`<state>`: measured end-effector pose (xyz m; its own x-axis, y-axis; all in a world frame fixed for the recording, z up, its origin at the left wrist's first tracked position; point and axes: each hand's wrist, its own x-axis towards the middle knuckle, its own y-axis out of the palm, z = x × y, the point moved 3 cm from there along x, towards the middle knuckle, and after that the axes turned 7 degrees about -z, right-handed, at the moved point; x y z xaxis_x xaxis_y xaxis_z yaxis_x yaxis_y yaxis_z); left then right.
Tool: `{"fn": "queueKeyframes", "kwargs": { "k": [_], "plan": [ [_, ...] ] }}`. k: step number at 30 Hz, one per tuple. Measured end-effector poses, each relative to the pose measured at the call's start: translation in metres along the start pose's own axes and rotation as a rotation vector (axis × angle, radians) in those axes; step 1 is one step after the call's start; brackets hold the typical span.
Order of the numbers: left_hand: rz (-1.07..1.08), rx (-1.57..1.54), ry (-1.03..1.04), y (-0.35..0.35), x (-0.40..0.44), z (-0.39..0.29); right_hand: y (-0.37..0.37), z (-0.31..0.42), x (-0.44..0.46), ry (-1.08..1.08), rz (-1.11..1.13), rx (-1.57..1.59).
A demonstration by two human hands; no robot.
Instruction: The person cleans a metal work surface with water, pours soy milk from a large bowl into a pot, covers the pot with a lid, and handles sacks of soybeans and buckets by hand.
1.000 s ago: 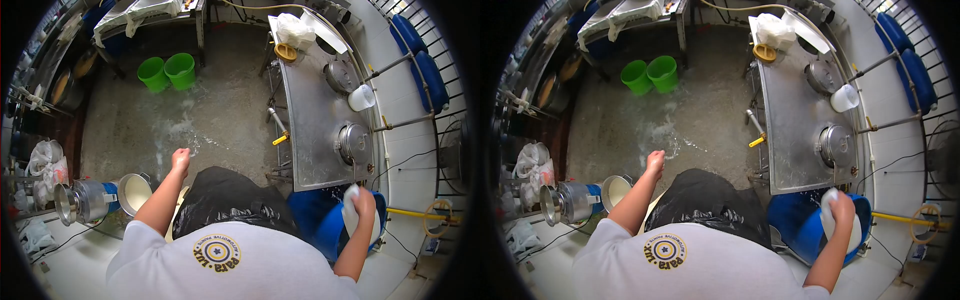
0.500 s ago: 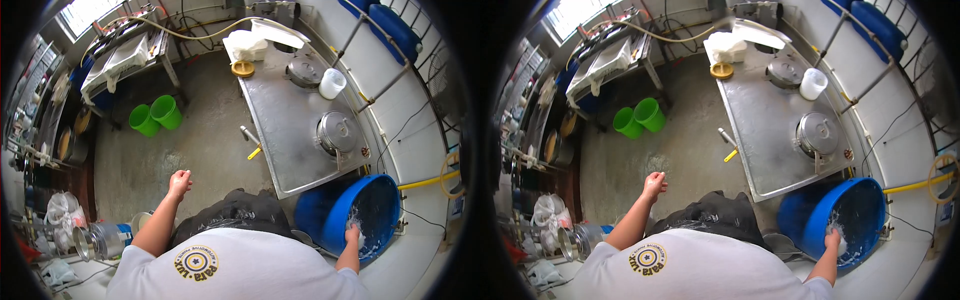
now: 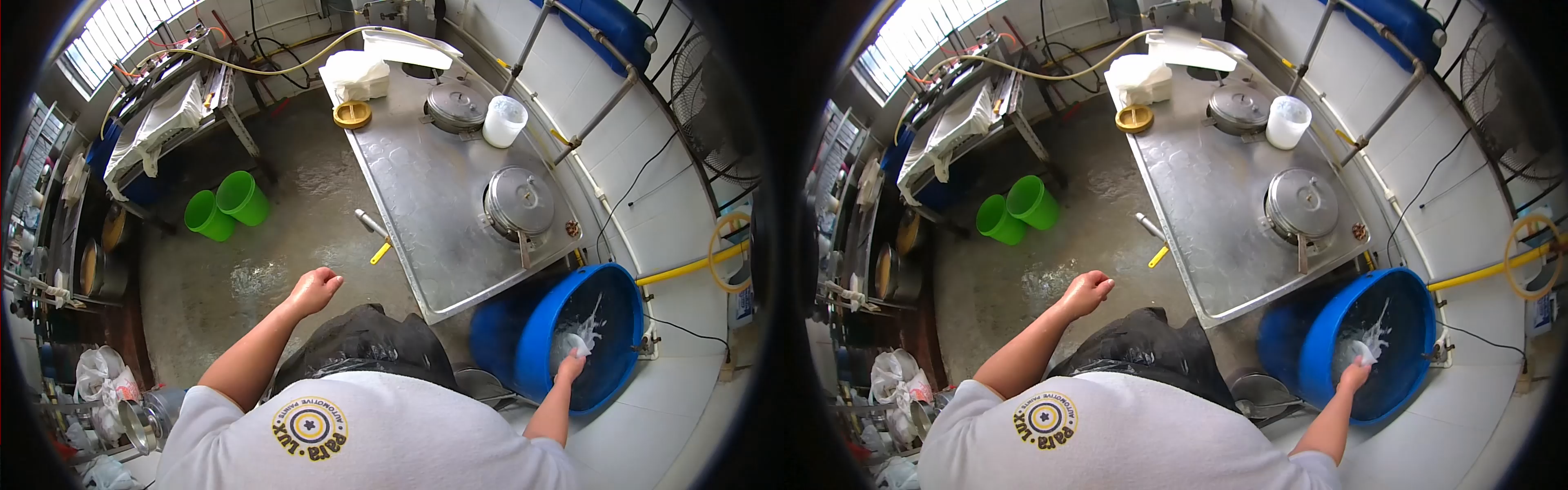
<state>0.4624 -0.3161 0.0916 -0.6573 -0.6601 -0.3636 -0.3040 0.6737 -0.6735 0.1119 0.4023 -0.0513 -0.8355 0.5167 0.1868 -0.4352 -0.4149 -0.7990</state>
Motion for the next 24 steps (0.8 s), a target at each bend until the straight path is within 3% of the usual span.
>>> {"fn": "queueKeyframes", "kwargs": {
  "k": [4,7,11,12,15,16,18,20,21,22,24],
  "plan": [
    [-0.017,0.106,0.191,0.000,0.016,0.004,-0.072,0.030,0.009,-0.177,-0.054,0.051],
    [0.018,0.135,0.195,0.001,0.035,0.034,-0.164,0.148,-0.037,-0.494,-0.111,-0.073],
    [0.025,0.048,0.173,-0.017,0.059,0.071,-0.222,0.290,-0.094,-0.722,-0.128,-0.173],
    [0.026,0.023,0.177,-0.025,0.066,0.080,-0.224,0.329,-0.111,-0.745,-0.003,-0.145],
    [-0.022,-0.036,0.180,-0.056,0.094,0.111,-0.183,0.457,-0.187,-0.952,0.185,-0.205],
    [-0.031,-0.055,0.175,-0.067,0.104,0.123,-0.162,0.507,-0.220,-0.898,0.340,-0.285],
    [-0.094,-0.088,0.199,-0.093,0.127,0.140,-0.080,0.567,-0.264,-0.993,0.623,-0.260],
    [-0.113,-0.109,0.188,-0.125,0.151,0.149,0.010,0.634,-0.329,-1.230,0.880,-0.275],
    [-0.127,-0.110,0.182,-0.153,0.162,0.163,0.081,0.710,-0.400,-1.466,1.000,-0.323],
    [-0.139,-0.123,0.151,-0.171,0.166,0.164,0.102,0.749,-0.439,-1.420,0.944,-0.479],
    [-0.164,-0.143,0.146,-0.206,0.176,0.166,0.144,0.807,-0.488,-1.554,0.902,-0.552]
  ]
}}
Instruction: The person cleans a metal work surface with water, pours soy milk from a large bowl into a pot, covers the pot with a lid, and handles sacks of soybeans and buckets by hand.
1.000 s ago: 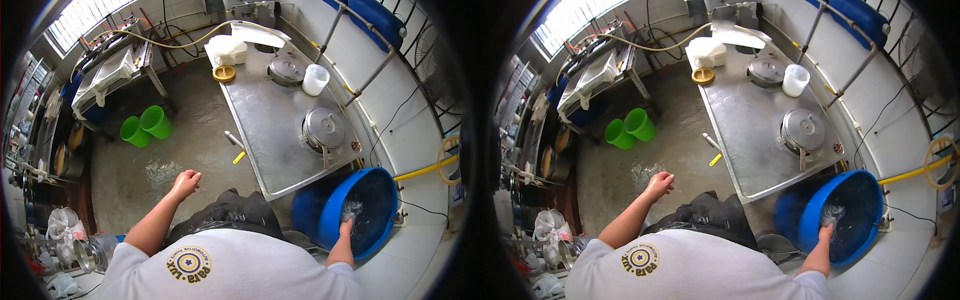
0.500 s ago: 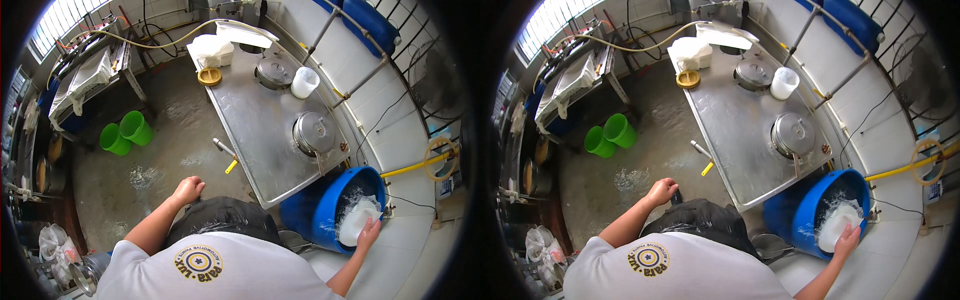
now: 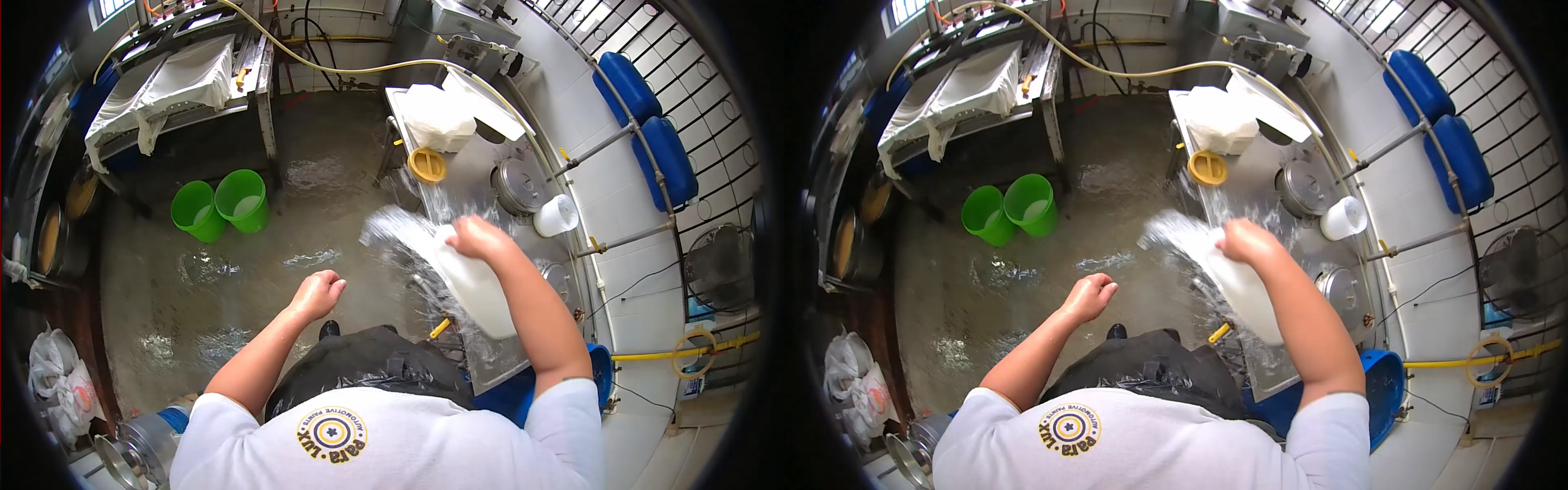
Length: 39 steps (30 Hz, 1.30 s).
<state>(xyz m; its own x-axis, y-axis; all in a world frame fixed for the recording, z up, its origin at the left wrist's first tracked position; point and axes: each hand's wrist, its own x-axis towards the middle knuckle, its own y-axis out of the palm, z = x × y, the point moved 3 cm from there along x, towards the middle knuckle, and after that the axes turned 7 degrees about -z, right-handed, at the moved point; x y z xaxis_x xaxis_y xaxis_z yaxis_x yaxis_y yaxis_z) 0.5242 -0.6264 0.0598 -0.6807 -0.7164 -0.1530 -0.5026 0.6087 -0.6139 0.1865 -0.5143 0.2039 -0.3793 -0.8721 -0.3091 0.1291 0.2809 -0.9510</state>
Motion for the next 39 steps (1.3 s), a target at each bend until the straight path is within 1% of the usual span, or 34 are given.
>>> {"fn": "queueKeyframes", "kwargs": {
  "k": [1,2,3,4,5,8,10,12,14,15,16,17,19,20,22,23,24,25,27,28,29,32,33,35,37,39],
  "plan": [
    [-0.022,-0.025,-0.004,-0.012,0.007,0.002,-0.013,0.015,0.024,-0.014,-0.002,-0.030],
    [-0.073,-0.015,0.022,-0.022,0.013,0.008,-0.028,0.025,0.040,-0.014,-0.051,-0.025],
    [-0.062,-0.013,0.016,-0.028,0.017,0.015,-0.043,0.035,0.048,-0.013,-0.094,-0.019],
    [-0.096,-0.037,-0.008,-0.035,0.020,0.023,-0.068,0.050,0.043,0.075,-0.079,-0.001],
    [-0.134,-0.060,-0.026,-0.043,0.025,0.029,-0.070,0.044,0.048,0.125,-0.095,0.001],
    [-0.164,-0.053,-0.026,-0.049,0.028,0.055,-0.061,0.014,0.049,0.143,-0.138,0.013],
    [-0.184,-0.051,-0.055,-0.048,0.026,0.069,-0.047,-0.016,0.036,0.228,-0.252,0.045],
    [-0.168,-0.035,-0.075,-0.047,0.026,0.080,-0.025,-0.053,0.020,0.359,-0.407,0.082],
    [-0.161,-0.007,-0.118,-0.046,0.030,0.090,0.012,-0.089,-0.009,0.374,-0.838,0.178],
    [-0.162,0.003,-0.120,-0.047,0.034,0.089,0.038,-0.106,-0.021,0.337,-1.009,0.196],
    [-0.138,-0.008,-0.175,-0.048,0.041,0.087,0.063,-0.118,-0.031,0.454,-0.979,0.284],
    [-0.112,-0.012,-0.229,-0.050,0.048,0.084,0.097,-0.136,-0.039,0.516,-0.980,0.540],
    [-0.103,0.020,-0.225,-0.052,0.068,0.078,0.118,-0.138,-0.045,0.608,-1.184,0.521],
    [-0.099,0.041,-0.226,-0.052,0.081,0.073,0.125,-0.145,-0.039,0.636,-1.193,0.545],
    [-0.073,0.094,-0.195,-0.056,0.111,0.059,0.119,-0.155,-0.026,0.765,-1.023,0.641],
    [-0.035,0.148,-0.211,-0.057,0.127,0.049,0.125,-0.166,-0.014,0.809,-1.036,0.656],
    [0.006,0.199,-0.225,-0.055,0.145,0.039,0.130,-0.177,0.003,0.800,-0.999,0.582],
    [0.037,0.221,-0.197,-0.052,0.165,0.029,0.130,-0.189,0.017,0.791,-0.955,0.505],
    [0.058,0.211,-0.152,-0.051,0.200,0.015,0.112,-0.192,0.044,0.760,-0.974,0.476],
    [0.072,0.227,-0.099,-0.048,0.219,0.009,0.104,-0.192,0.057,0.728,-1.027,0.476],
    [0.080,0.222,-0.081,-0.048,0.235,-0.010,0.096,-0.193,0.072,0.685,-1.080,0.474],
    [0.106,0.224,-0.041,-0.043,0.280,-0.047,0.085,-0.200,0.115,0.632,-1.118,0.521],
    [0.133,0.226,-0.010,-0.040,0.292,-0.056,0.086,-0.205,0.128,0.609,-1.137,0.477],
    [0.168,0.222,0.021,-0.037,0.312,-0.064,0.089,-0.198,0.153,0.642,-1.243,0.721],
    [0.211,0.187,0.057,-0.035,0.335,-0.067,0.097,-0.174,0.175,0.673,-1.320,0.884],
    [0.234,0.170,0.070,-0.032,0.359,-0.061,0.114,-0.151,0.196,0.616,-1.206,0.748]
  ]
}}
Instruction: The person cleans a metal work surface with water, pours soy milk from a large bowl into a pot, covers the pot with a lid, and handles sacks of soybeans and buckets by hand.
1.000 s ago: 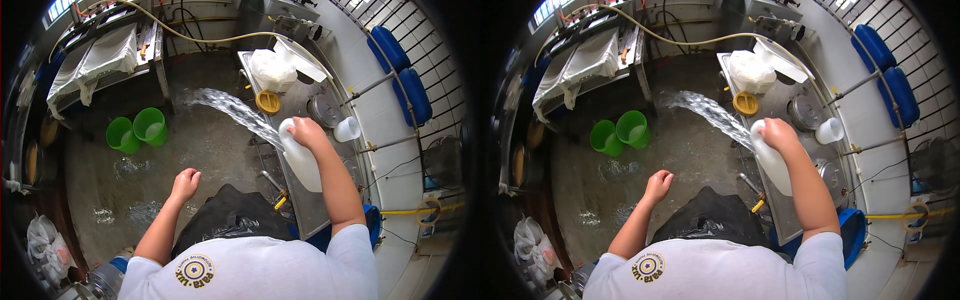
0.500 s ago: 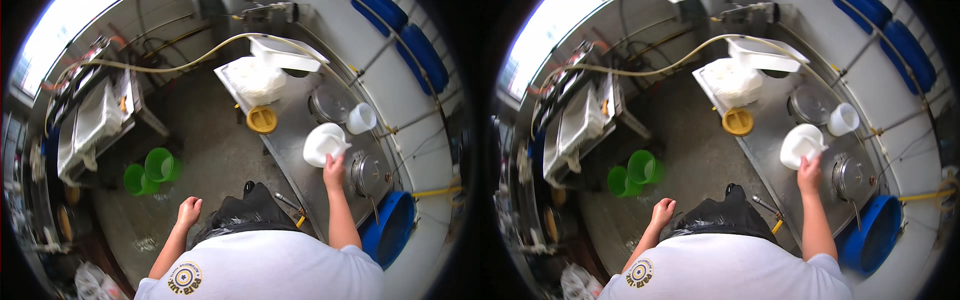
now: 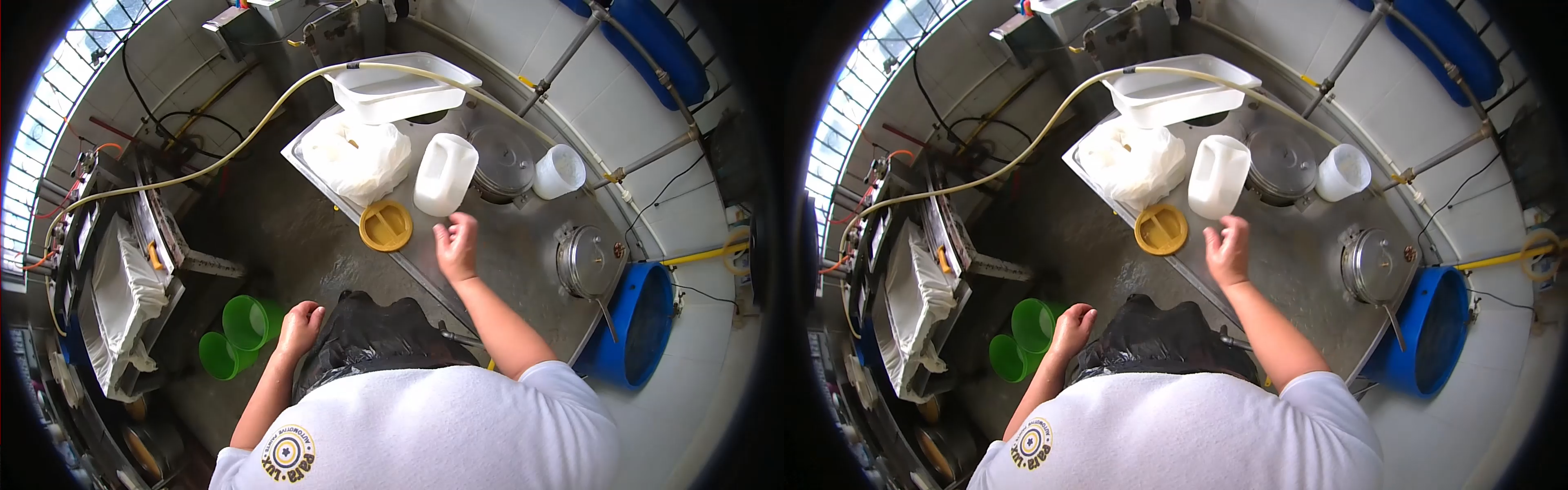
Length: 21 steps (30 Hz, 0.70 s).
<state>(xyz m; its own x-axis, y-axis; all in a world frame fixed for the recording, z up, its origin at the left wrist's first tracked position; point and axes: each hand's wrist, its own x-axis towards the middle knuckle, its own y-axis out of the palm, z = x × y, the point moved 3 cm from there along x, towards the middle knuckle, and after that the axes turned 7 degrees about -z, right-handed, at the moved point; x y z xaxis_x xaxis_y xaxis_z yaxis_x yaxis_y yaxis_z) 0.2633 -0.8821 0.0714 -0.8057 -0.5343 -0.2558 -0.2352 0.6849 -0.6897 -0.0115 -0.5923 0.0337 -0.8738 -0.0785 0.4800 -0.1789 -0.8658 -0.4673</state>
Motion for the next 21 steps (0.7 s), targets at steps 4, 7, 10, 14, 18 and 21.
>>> {"fn": "queueKeyframes", "kwargs": {
  "k": [4,7,10,14,18,21],
  "plan": [
    [0.115,-0.008,0.063,-0.007,0.045,0.016,0.085,0.011,-0.020,-0.116,0.413,-0.294],
    [0.166,0.007,0.112,-0.026,0.078,0.018,0.144,0.016,-0.018,0.043,0.630,-0.534],
    [0.161,-0.002,0.139,-0.050,0.104,0.022,0.190,0.062,-0.017,0.358,0.787,-0.400],
    [0.254,0.082,0.075,-0.053,0.134,0.064,0.199,0.154,-0.007,0.706,1.055,0.523],
    [0.407,0.244,0.086,-0.041,0.147,0.070,0.139,0.141,0.024,0.429,1.073,0.224],
    [0.341,0.146,0.096,-0.032,0.157,0.070,0.055,0.084,0.046,0.476,0.981,-0.147]
  ]
}}
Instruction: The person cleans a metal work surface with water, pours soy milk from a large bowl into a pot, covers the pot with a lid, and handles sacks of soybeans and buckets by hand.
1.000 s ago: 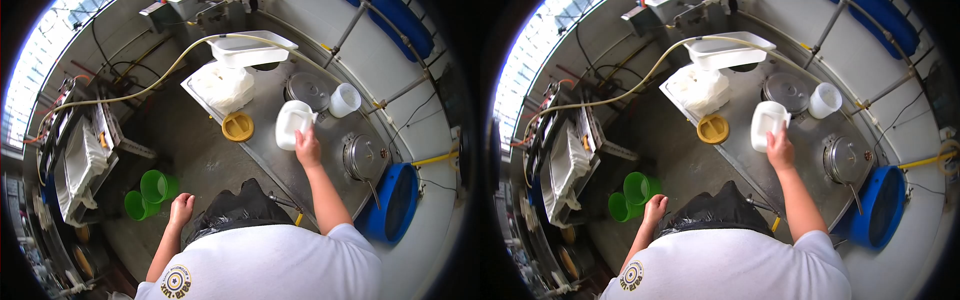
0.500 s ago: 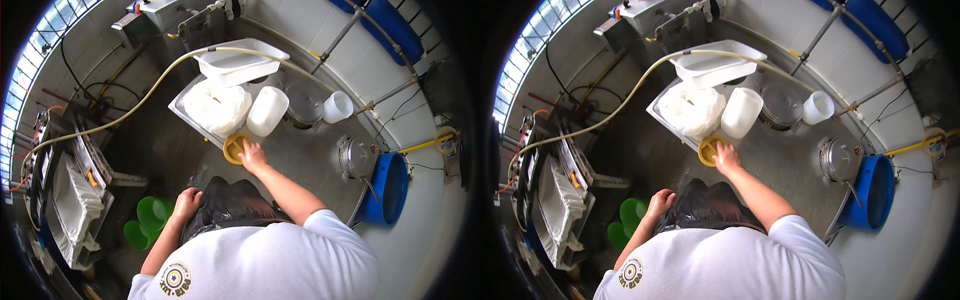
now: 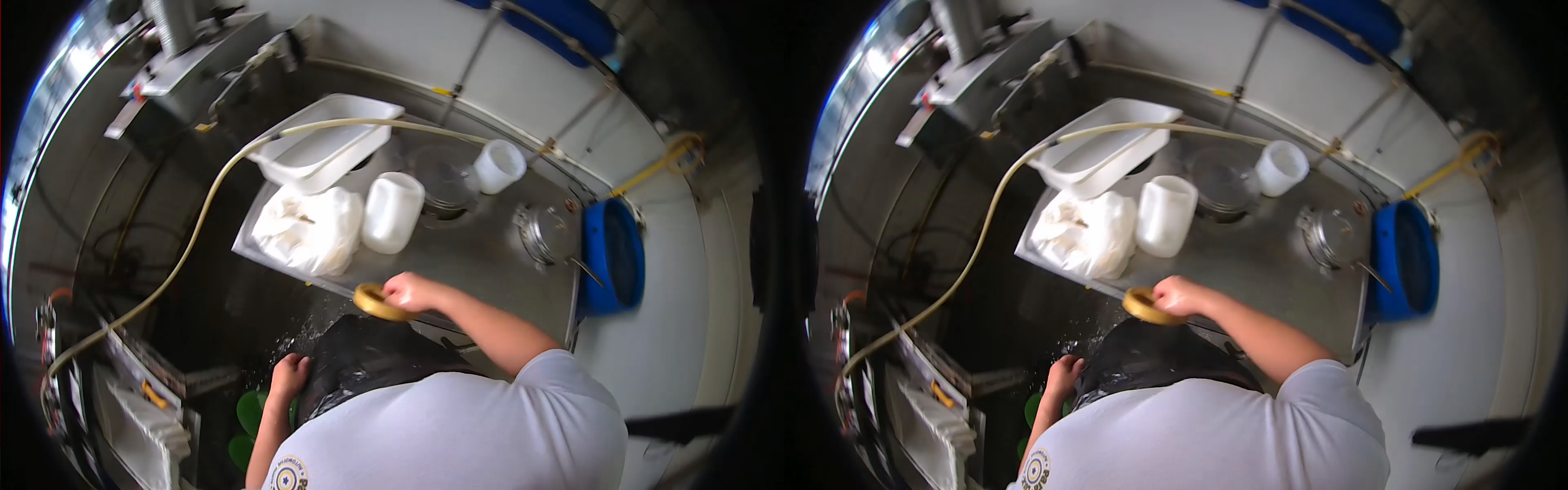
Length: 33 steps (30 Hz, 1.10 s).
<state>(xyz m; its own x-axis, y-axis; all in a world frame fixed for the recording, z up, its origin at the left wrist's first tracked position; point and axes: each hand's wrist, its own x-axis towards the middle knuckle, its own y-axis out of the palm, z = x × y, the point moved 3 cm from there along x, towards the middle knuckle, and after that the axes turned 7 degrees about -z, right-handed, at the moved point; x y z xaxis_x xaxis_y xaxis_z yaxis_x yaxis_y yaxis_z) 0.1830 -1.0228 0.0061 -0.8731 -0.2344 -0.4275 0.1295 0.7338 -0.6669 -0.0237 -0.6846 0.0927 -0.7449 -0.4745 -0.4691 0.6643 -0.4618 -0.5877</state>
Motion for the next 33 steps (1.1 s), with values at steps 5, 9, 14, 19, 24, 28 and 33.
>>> {"fn": "queueKeyframes", "kwargs": {
  "k": [5,9,14,19,24,28,33],
  "plan": [
    [-0.078,-0.023,-0.045,0.008,0.017,-0.033,-0.168,-0.140,-0.064,0.351,-0.800,-0.276],
    [-0.093,0.032,0.024,0.011,0.027,-0.084,-0.308,-0.171,-0.070,0.217,-1.374,-0.433],
    [-0.141,0.080,0.071,0.021,0.036,-0.136,-0.383,-0.210,0.003,0.246,-1.356,-0.592],
    [-0.191,0.102,0.052,0.036,0.023,-0.154,-0.356,-0.285,0.064,0.441,-1.055,-0.535],
    [-0.170,0.131,-0.008,0.051,0.011,-0.123,-0.366,-0.289,0.070,0.393,-0.889,-0.556],
    [-0.125,0.198,0.032,0.042,0.005,-0.146,-0.356,-0.282,0.043,0.407,-0.761,-0.585],
    [-0.264,0.133,0.073,0.017,-0.002,-0.155,-0.281,-0.290,-0.060,0.217,-0.827,-0.580]
  ]
}}
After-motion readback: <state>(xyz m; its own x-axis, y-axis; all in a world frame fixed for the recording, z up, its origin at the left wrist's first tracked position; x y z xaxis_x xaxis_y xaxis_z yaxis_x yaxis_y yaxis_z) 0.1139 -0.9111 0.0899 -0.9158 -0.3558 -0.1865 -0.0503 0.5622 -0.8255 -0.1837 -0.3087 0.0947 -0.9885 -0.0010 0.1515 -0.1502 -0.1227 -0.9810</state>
